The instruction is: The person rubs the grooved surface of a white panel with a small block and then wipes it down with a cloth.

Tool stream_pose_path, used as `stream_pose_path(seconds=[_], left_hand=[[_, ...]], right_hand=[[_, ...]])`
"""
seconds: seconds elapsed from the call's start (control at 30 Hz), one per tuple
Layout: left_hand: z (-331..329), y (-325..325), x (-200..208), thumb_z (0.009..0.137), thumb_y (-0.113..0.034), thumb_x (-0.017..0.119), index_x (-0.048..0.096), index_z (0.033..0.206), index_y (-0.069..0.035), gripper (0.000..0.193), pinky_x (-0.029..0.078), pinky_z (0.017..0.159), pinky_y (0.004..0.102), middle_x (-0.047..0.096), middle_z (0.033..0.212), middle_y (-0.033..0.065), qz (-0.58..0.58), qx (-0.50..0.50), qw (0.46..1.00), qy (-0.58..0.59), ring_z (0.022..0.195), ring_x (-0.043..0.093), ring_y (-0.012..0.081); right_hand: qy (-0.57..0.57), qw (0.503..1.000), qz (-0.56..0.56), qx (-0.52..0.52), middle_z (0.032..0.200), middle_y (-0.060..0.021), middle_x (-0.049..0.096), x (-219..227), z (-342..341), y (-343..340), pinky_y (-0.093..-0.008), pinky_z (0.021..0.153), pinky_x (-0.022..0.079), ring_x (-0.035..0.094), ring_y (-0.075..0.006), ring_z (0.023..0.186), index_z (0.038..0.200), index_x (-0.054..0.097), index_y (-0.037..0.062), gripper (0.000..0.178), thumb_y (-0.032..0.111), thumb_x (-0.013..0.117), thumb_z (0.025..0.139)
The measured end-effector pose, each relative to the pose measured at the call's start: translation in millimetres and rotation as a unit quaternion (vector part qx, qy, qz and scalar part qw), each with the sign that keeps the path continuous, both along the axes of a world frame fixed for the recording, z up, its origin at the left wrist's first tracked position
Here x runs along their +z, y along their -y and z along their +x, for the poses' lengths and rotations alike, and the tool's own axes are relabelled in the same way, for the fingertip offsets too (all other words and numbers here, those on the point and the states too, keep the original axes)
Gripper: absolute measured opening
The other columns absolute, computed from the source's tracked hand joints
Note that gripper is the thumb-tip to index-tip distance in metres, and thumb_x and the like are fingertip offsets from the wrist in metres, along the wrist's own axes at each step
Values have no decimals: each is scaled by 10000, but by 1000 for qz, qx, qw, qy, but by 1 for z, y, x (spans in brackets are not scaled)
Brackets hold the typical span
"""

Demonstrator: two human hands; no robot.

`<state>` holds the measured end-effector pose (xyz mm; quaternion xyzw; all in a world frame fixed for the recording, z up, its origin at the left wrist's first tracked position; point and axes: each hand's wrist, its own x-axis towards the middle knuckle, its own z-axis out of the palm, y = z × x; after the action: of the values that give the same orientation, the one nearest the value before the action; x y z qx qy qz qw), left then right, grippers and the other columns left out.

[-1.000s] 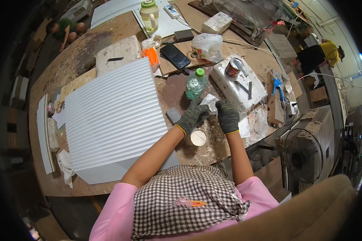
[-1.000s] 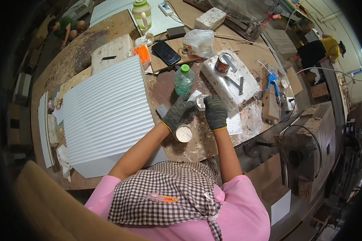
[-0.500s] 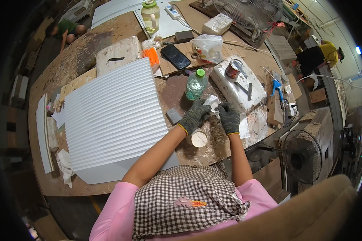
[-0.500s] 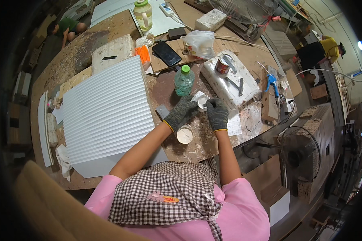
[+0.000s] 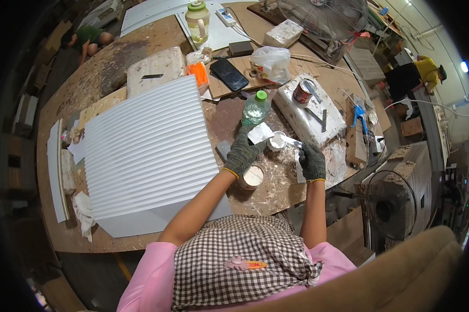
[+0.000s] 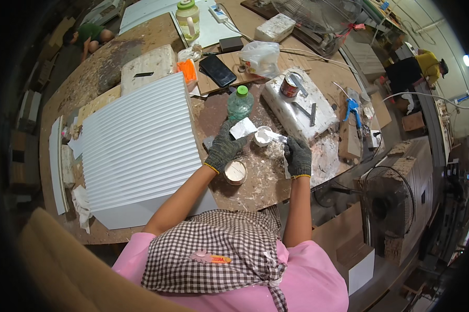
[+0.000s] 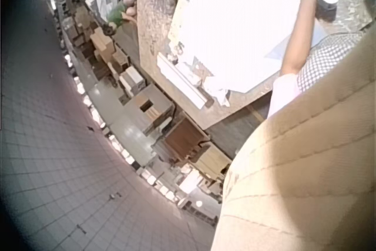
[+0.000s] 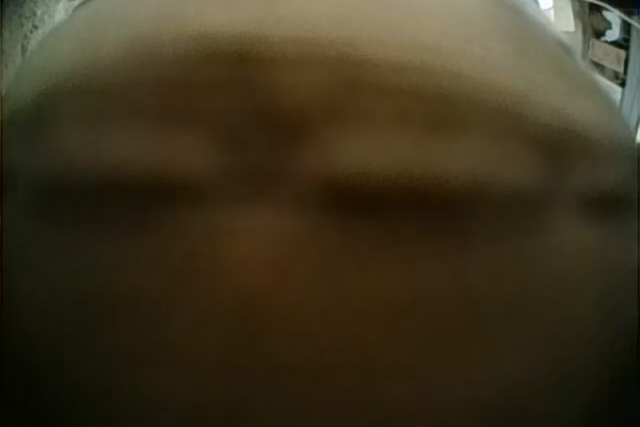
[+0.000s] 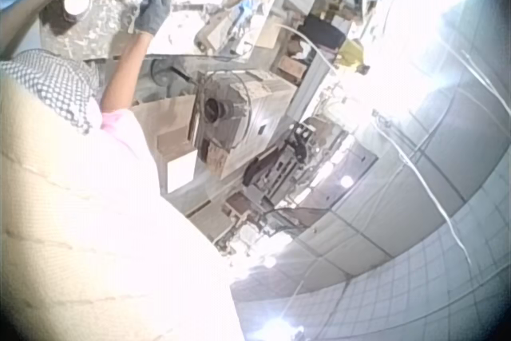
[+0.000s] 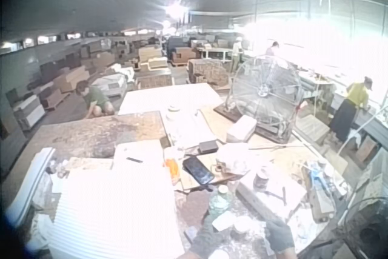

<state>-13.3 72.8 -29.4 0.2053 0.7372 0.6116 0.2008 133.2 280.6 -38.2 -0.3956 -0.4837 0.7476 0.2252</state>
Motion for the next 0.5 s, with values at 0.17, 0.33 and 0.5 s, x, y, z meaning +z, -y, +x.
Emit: stream_pose_path(seconds=[0.17,0.33,0.5], left_hand=[[-2,15,13,780,-159,835,531,1356,-51,659,470,1028,382,609,1287,126,27,-37,996,-72,1173,599,258],[-5,21,24,779,-145,832,547,1337,-34,637,493,997,355,634,1254,109,52,-39,998,24,1145,611,218],[-17,40,11,798,-153,834,546,1328,-14,619,508,977,334,655,1212,94,34,-22,999,4,1127,615,186]], right_hand=[[-68,992,108,-6,855,-51,686,44,-11,38,-246,611,518,625,-121,683,1059,671,8,112,64,676,962],[-58,766,636,77,962,-112,721,75,-7,73,-347,761,577,707,-253,868,1085,699,80,256,-36,703,856],[-23,729,675,112,1001,-138,722,75,18,72,-378,779,580,711,-290,888,1064,697,62,247,-48,685,842]])
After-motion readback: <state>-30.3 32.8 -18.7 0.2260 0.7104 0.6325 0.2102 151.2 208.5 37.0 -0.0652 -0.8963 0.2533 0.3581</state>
